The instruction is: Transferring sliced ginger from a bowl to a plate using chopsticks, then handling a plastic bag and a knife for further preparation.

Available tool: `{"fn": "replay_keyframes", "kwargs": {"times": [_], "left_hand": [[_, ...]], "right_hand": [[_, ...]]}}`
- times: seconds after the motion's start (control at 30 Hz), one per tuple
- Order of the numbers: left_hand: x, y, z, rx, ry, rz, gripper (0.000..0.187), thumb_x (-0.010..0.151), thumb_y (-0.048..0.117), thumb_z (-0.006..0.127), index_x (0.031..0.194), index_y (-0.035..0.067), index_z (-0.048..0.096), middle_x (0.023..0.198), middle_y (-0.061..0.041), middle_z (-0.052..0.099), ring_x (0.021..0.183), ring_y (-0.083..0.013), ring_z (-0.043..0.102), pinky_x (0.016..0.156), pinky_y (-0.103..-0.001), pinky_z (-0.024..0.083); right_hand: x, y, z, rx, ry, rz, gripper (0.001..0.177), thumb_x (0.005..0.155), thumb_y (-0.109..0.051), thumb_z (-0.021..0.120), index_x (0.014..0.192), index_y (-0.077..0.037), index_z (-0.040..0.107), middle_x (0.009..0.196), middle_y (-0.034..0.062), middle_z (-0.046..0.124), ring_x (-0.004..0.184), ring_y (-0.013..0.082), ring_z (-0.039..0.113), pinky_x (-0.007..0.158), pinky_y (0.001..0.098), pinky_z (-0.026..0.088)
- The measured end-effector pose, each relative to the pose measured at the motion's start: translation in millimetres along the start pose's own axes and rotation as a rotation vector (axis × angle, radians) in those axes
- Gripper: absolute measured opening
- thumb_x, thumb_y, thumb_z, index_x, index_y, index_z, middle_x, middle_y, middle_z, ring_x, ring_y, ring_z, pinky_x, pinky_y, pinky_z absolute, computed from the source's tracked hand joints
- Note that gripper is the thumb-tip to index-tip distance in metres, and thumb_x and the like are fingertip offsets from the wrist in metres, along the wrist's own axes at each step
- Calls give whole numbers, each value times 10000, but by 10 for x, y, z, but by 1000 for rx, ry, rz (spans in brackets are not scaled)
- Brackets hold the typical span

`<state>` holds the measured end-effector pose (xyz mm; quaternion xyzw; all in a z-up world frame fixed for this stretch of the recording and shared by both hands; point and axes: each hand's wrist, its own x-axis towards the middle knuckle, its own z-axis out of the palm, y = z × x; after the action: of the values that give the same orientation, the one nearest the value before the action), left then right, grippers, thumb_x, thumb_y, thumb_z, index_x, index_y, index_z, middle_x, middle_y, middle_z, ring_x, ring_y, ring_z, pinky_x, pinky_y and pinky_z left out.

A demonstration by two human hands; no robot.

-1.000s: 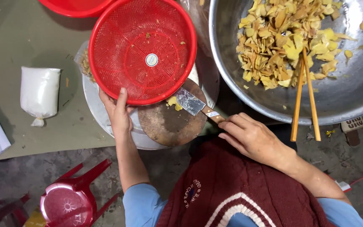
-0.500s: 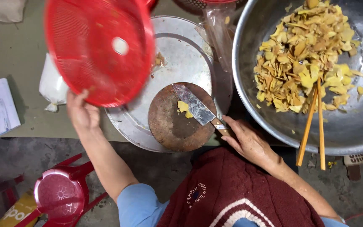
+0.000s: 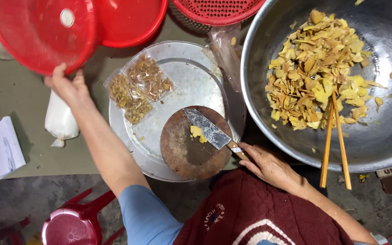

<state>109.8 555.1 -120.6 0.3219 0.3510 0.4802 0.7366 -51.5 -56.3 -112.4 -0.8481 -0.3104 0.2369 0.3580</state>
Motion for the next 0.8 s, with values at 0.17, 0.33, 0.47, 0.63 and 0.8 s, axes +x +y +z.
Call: {"fn": "replay_keyframes", "kwargs": {"times": [0.17, 0.33, 0.47, 0.63, 0.8], "left_hand": [[-424, -265, 504, 89, -188, -39, 845, 634, -98, 752, 1410, 104, 487, 1296, -238, 682, 1067, -434, 726, 635, -563, 677], [-356, -626, 786, 290, -313, -2, 620, 939, -50, 652, 1475, 182, 444, 1326, -171, 691, 939, -309, 821, 551, -397, 695], [-400, -708, 835, 484, -283, 13, 626, 937, 11, 652, 1504, 150, 427, 1220, -133, 724, 755, -209, 789, 440, -294, 576], [-445, -655, 816, 716, -314, -44, 575, 959, 120, 576, 1505, 159, 401, 1320, -93, 686, 995, -242, 871, 660, -312, 820], [-476, -466, 723, 693, -389, -123, 725, 928, 305, 608, 1553, 168, 267, 1476, -131, 549, 807, -152, 741, 703, -279, 787]], "right_hand": [[35, 90, 75, 13, 34, -64, 603, 1003, -400, 580, 1490, -73, 442, 1368, 127, 642, 1225, 260, 659, 1074, 334, 508], [48, 45, 7, 54, -36, -48, 592, 1010, -374, 572, 1491, -62, 423, 1416, 159, 608, 1269, 284, 635, 1087, 361, 494], [10, 234, 252, -376, 7, -158, 697, 1065, -480, 432, 1535, 25, 333, 1576, 119, 429, 1492, 161, 356, 1270, 280, 225], [66, 18, -32, 80, -74, -3, 608, 1008, -385, 566, 1500, -58, 424, 1419, 175, 609, 1279, 303, 628, 1087, 376, 487], [100, -45, -17, 86, -40, -15, 569, 1010, -372, 570, 1455, -41, 448, 1368, 197, 639, 1199, 319, 687, 1031, 390, 549]]}}
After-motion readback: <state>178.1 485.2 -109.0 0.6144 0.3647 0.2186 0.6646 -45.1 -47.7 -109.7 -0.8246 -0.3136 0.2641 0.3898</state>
